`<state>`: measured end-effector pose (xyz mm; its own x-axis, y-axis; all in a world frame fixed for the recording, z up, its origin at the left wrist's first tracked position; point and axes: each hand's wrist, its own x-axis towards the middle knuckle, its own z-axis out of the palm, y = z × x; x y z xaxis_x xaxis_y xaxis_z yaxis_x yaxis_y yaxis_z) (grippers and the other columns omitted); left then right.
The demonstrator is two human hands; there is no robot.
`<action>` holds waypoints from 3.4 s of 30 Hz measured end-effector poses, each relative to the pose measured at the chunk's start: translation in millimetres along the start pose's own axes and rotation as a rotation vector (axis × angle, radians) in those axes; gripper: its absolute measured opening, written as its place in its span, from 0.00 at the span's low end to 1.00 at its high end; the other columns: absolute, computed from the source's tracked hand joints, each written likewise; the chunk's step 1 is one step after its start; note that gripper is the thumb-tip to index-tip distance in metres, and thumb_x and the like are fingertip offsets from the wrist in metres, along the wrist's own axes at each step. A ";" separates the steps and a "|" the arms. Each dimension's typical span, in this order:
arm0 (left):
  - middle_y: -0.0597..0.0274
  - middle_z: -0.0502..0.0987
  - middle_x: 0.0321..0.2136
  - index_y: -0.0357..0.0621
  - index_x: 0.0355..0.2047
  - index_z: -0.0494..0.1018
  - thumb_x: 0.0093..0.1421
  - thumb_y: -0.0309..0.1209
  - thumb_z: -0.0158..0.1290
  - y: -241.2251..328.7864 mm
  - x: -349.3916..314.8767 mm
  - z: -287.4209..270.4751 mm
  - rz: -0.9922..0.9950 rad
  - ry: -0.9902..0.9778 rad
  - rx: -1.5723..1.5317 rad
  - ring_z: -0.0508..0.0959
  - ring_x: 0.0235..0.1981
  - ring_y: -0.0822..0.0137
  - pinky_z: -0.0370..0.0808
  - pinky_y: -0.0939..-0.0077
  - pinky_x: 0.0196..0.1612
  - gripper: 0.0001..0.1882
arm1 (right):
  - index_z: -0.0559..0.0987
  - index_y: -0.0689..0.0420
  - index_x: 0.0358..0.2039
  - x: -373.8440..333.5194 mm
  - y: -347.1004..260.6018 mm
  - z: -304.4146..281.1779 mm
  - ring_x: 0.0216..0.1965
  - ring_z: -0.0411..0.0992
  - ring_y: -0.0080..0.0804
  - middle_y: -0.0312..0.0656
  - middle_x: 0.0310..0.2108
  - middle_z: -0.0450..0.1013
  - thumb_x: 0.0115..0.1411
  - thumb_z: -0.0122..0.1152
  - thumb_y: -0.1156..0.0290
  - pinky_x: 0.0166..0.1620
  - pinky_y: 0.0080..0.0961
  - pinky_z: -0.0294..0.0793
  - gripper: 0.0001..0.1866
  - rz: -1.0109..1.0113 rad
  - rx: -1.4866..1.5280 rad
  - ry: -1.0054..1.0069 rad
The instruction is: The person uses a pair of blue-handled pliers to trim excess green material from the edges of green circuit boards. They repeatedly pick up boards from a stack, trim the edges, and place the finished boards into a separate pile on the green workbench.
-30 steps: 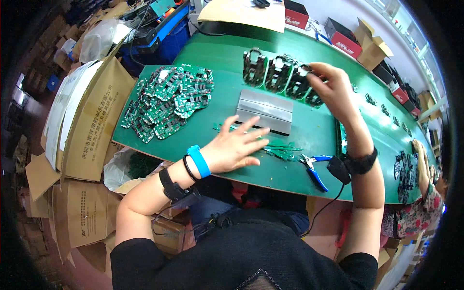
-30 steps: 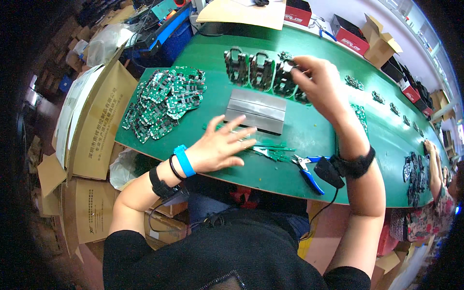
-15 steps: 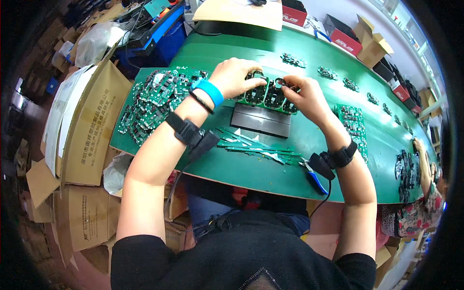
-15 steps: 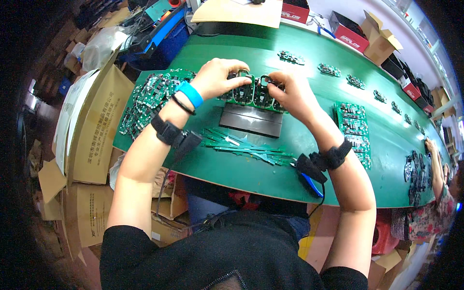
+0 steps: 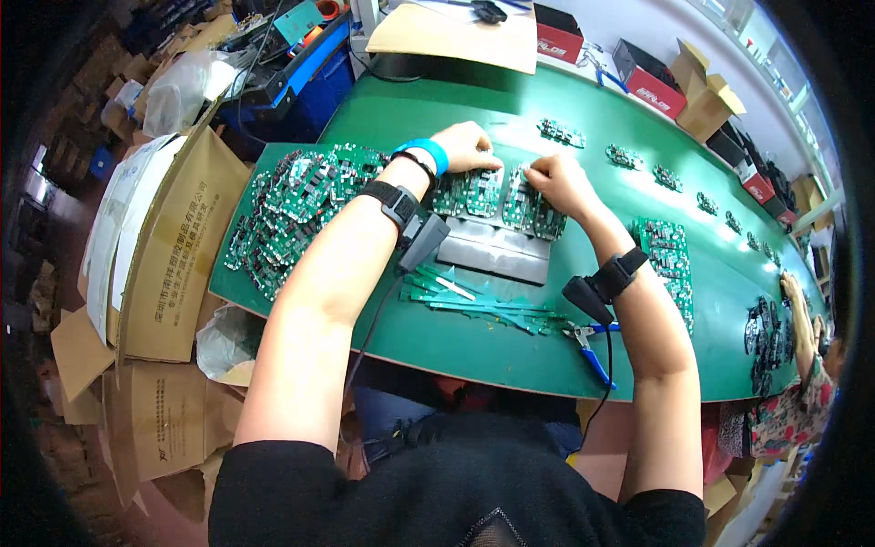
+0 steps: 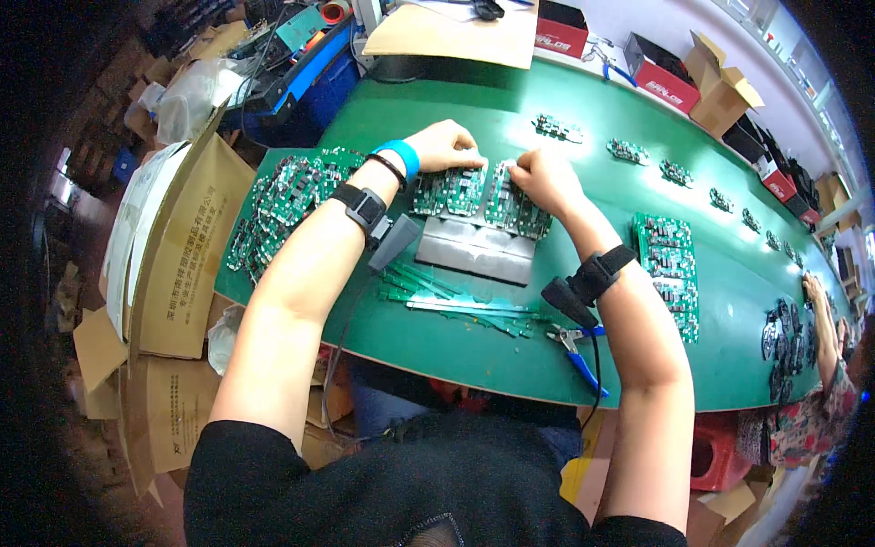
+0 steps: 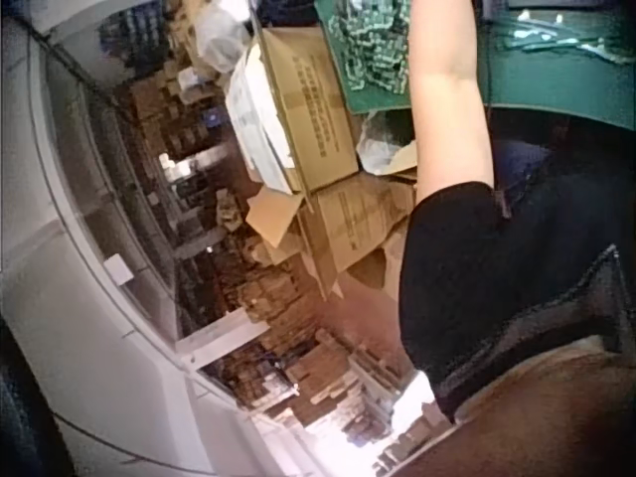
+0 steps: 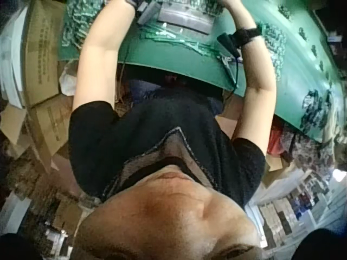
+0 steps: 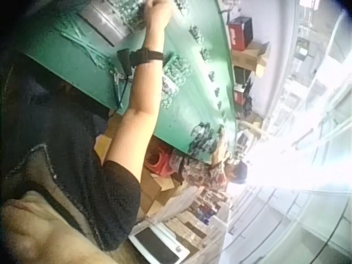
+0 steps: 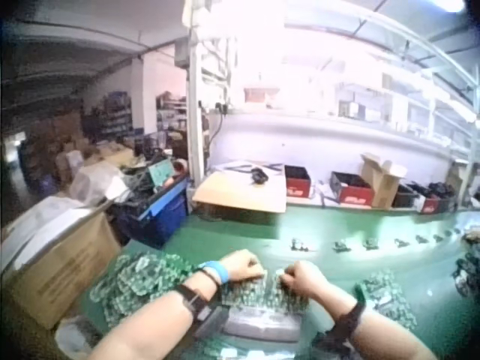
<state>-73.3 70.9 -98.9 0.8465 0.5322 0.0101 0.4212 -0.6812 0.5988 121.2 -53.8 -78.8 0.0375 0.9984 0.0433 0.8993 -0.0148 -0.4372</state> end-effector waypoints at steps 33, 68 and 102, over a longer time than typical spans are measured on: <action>0.53 0.81 0.32 0.33 0.33 0.79 0.42 0.36 0.72 -93.4 129.3 9.5 -0.583 1.044 -0.382 0.79 0.33 0.65 0.77 0.69 0.40 0.23 | 0.77 0.62 0.40 -138.4 -15.7 -47.1 0.28 0.69 0.15 0.34 0.26 0.75 0.56 0.62 0.77 0.32 0.16 0.68 0.11 0.105 0.895 -0.034; 0.60 0.76 0.39 0.40 0.50 0.70 0.58 0.27 0.57 11.9 39.3 -96.3 -0.247 0.340 -0.700 0.79 0.38 0.66 0.79 0.70 0.38 0.19 | 0.77 0.64 0.43 -136.3 0.4 -42.0 0.28 0.72 0.19 0.38 0.30 0.76 0.61 0.59 0.78 0.33 0.16 0.73 0.09 0.202 1.003 0.296; 0.56 0.76 0.28 0.31 0.30 0.71 0.50 0.16 0.58 -255.9 35.9 -79.6 -0.891 1.563 -0.435 0.80 0.28 0.61 0.82 0.58 0.30 0.08 | 0.80 0.64 0.33 -130.4 -10.0 -26.3 0.23 0.69 0.16 0.35 0.24 0.74 0.58 0.61 0.79 0.27 0.14 0.66 0.04 0.138 0.922 0.134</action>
<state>-176.6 304.3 -188.0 -0.6928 0.7137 0.1032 0.2015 0.0541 0.9780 118.8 -185.4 -56.5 0.2196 0.9755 0.0158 0.1858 -0.0259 -0.9822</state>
